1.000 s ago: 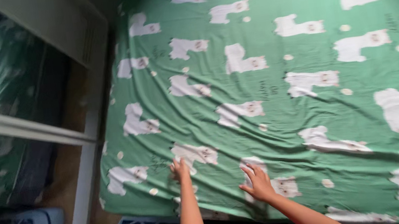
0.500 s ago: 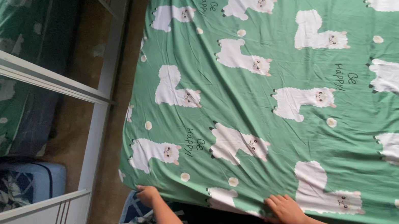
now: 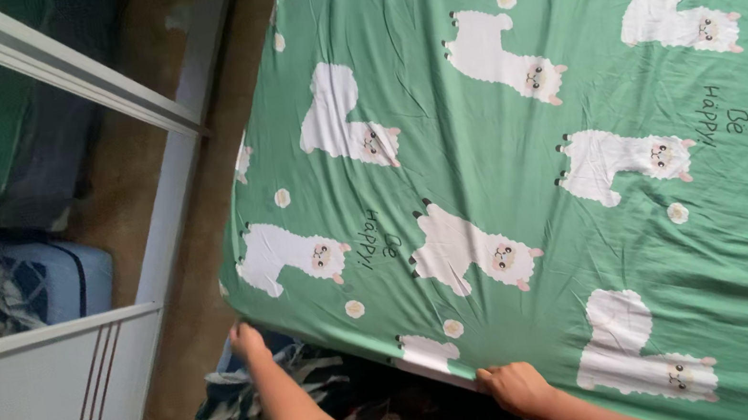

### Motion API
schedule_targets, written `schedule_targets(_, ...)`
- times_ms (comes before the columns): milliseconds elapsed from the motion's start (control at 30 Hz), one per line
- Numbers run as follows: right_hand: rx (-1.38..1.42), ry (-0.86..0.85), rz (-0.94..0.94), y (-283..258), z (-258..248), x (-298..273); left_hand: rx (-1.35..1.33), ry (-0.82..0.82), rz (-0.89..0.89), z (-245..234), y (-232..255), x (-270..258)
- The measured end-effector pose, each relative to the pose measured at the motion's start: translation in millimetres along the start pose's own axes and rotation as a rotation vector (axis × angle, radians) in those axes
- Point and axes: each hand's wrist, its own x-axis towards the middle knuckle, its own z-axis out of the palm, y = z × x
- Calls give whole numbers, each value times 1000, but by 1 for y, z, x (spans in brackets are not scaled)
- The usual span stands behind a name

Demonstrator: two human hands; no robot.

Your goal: The person straightens a green llama-patterned bedsheet and arranges several decorative pillows on the bed. They use a traditional straw broom to smooth the sheet and tap the pillows into place.

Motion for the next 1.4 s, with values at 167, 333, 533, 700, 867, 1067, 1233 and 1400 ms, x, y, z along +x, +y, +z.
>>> schedule_targets(167,138,-16,60,-22,-52,16,-356,-294,-260,10,15,42)
schedule_targets(333,388,176,84,-38,-127,81,129,-136,162,16,-19,93)
schedule_targets(533,564,564,153,-14,-202,149,547,-104,249,34,-48,129)
schedule_targets(700,546,721,308,15,-182,94,503,-221,187,24,-37,101)
schedule_targets(867,358,862,497,39,-102,-20,127,-227,72,-6,-7,8)
schedule_targets(1067,-145,1032,1326,96,-32,-204,463,-32,481,26,11,-151)
schedule_targets(1233,347,1552,2116,164,-8,-344,516,-232,933,123,16,-317)
schedule_targets(1400,1281,1453,1960,184,19,-384,519,-670,1304,225,0,-516)
